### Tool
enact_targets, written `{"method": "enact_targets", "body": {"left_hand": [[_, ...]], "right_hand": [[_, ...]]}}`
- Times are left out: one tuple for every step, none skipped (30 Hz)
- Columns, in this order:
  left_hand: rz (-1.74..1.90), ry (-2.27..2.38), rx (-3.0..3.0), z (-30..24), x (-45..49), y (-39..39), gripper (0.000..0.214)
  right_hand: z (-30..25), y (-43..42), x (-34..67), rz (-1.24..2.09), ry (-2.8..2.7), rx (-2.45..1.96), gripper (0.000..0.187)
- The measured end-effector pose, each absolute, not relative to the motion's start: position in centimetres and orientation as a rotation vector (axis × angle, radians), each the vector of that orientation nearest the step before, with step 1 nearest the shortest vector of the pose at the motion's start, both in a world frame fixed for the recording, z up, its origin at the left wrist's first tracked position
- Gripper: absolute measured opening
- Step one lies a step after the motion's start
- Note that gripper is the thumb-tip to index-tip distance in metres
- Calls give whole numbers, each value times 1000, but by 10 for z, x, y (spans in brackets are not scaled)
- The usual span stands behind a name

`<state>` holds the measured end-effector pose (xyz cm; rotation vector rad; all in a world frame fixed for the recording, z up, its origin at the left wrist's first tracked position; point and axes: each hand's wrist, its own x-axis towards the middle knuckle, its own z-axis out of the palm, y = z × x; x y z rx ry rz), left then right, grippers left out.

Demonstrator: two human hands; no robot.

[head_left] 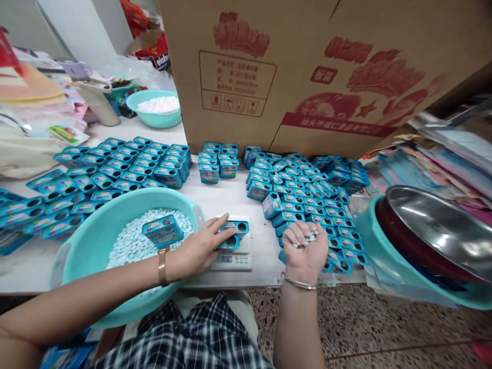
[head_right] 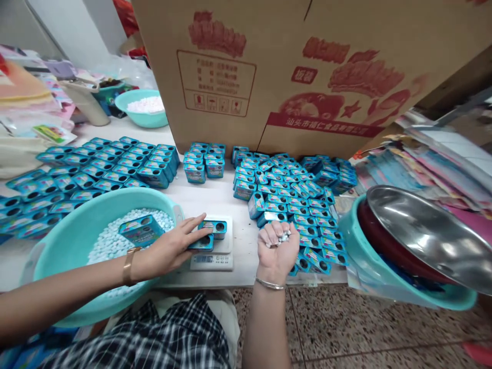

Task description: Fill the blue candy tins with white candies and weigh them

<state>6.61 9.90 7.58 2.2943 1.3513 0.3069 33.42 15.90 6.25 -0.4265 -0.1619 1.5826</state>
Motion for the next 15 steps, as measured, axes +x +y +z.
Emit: {"method": "enact_targets", "body": {"left_hand": [[345,1352,2267,85,59,93,61],[398,1365,2233,96,51,87,60],[437,1413,2186,107,42,80,57],[492,1471,2157,116,32,74,55],[538,1544,2122,124,21,67,54],[586,1623,2090,130,10,61,52],[626,1695,2062,133,0,55,51],[651,1762,2028,133,-9,49,50],[666,1820,1996,130,-18,44,49],[663,1863,1964,125,-25,39,48],[650,1899,1932,117,-31,35,46],[631,1923,1902,108,-36,30,46],[609,1940,1876,98,-39,27,45],[593,1954,1860,87,-42,23,44],[577,1961,1854,76,-44,20,44]], "right_hand": [[63,160,331,1588,-159,-434,26],[64,162,328,1596,-162,-442,27],[64,164,326,1604,-169,-450,27],[63,166,322,1610,-176,-456,28],[63,168,319,1616,-181,-463,28],[62,170,315,1621,-187,-472,28],[62,172,311,1624,-197,-483,28],[61,174,307,1628,-211,-498,28],[61,176,302,1634,-231,-513,28],[61,177,297,1639,-254,-529,28],[61,179,292,1642,-277,-545,29],[62,180,286,1643,-295,-560,29],[63,182,281,1644,-305,-574,29],[64,183,276,1649,-309,-587,29],[65,184,272,1653,-307,-599,29]]}}
